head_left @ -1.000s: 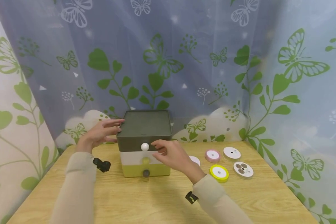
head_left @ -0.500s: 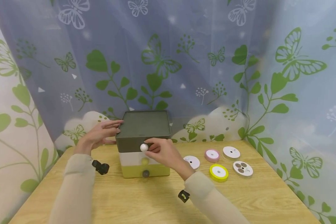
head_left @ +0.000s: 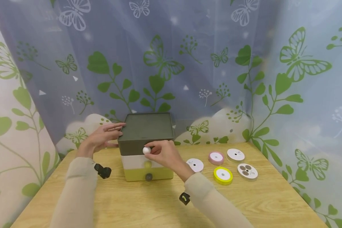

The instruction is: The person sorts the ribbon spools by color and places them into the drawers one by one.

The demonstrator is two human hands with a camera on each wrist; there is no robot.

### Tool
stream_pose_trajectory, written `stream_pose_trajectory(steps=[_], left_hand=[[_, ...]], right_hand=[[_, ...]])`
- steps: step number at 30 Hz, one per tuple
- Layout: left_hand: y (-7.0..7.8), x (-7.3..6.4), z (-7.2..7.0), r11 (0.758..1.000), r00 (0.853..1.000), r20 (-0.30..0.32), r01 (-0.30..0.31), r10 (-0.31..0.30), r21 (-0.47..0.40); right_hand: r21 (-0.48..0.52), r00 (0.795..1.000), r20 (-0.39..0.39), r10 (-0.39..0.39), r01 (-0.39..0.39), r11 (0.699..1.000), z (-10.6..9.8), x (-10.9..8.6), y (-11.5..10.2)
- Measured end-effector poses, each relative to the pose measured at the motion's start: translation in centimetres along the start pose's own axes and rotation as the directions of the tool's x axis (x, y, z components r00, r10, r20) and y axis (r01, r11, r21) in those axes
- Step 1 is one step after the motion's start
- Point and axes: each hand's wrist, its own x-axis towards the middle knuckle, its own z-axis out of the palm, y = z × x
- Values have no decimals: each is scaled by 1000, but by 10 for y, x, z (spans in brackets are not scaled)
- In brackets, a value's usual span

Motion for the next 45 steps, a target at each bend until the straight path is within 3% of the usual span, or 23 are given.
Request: stream_pose_trajectory(steps=[8, 16, 29, 45], left_hand=[[0, -1, 0, 1000, 1000, 10, 2, -2, -8], [0, 0, -2, 999, 1000, 14, 7, -7, -36], [-2, -2, -3, 1000, 999, 39, -8, 9, -15], [-3, -4, -3, 999, 998, 44, -38, 39, -15]], right_hand=[[26, 999, -43, 27, -26, 999, 5, 0, 1], [11, 998, -70, 1, 0, 1000, 6, -1, 0], [-5, 998, -43, -41, 41, 999, 4, -10, -6], [7, 999, -26, -37, 37, 999, 3, -19, -11]])
